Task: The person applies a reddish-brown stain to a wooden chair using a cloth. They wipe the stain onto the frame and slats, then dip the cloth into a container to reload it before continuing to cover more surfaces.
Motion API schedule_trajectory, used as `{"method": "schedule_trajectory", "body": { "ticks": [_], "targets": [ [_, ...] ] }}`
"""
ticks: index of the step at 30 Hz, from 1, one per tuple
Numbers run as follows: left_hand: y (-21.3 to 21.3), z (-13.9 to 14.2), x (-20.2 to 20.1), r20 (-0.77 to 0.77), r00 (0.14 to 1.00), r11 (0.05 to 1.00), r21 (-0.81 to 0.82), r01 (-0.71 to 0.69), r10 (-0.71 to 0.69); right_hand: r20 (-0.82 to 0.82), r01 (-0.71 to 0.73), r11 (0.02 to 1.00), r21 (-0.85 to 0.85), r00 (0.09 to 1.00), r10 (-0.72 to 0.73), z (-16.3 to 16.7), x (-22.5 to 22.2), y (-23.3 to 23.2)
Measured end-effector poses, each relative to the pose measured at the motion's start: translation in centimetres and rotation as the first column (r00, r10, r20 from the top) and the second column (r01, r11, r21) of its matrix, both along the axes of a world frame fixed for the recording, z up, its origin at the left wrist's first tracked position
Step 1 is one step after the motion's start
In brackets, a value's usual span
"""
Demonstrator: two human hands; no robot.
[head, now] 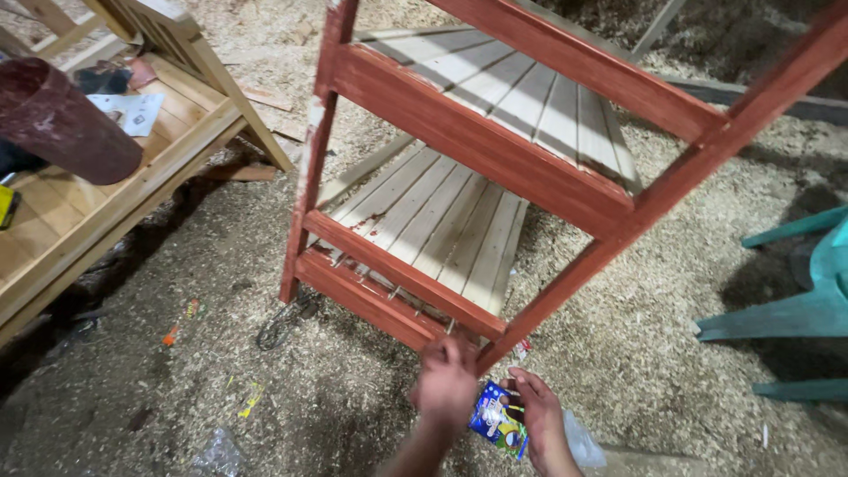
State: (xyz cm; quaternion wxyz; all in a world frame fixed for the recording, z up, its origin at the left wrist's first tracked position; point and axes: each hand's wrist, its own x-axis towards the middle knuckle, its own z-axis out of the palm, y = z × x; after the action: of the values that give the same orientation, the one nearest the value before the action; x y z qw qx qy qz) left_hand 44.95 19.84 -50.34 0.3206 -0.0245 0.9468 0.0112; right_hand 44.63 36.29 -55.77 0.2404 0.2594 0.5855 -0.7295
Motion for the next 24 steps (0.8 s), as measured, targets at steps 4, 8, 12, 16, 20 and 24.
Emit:
{"method": "schedule_trajectory", "body": {
  "ticks": [4,8,12,16,20,24],
  "targets": [
    [-6.3,0.7,-1.8,-0.056,0.995,0.978,-0.197,0.065,-0.078,-0.013,0.003,1.000,0.024,1.000,-0.002,0.1,0.4,0.7],
    [-14.0,1.1,-4.8,-0.076,0.997,0.943,-0.328,-0.053,0.030,0.048,0.025,0.997,0.073,0.998,-0.029,-0.7,1.2,0.6],
    [-20.8,2.3,-5.9,-0.292,0.952,0.876,-0.431,-0.216,0.091,0.069,0.051,0.994,0.092,0.996,-0.058,-2.2,2.5,0.0],
    [-25.6,3.8,-4.3,-0.544,0.733,0.881,0.025,-0.473,0.408,0.121,0.074,0.992,0.104,0.989,-0.087,-3.3,3.8,-0.7],
    [-25.6,3.1,-0.4,-0.520,0.591,0.775,0.266,-0.574,0.617,0.116,0.061,0.995,0.080,0.991,-0.070,-4.1,4.7,-1.1],
    [-25.5,0.6,3.6,-0.569,0.349,0.655,0.520,-0.549,0.744,0.111,0.069,0.995,0.068,0.991,-0.076,-4.4,5.2,-0.9]
  ]
}}
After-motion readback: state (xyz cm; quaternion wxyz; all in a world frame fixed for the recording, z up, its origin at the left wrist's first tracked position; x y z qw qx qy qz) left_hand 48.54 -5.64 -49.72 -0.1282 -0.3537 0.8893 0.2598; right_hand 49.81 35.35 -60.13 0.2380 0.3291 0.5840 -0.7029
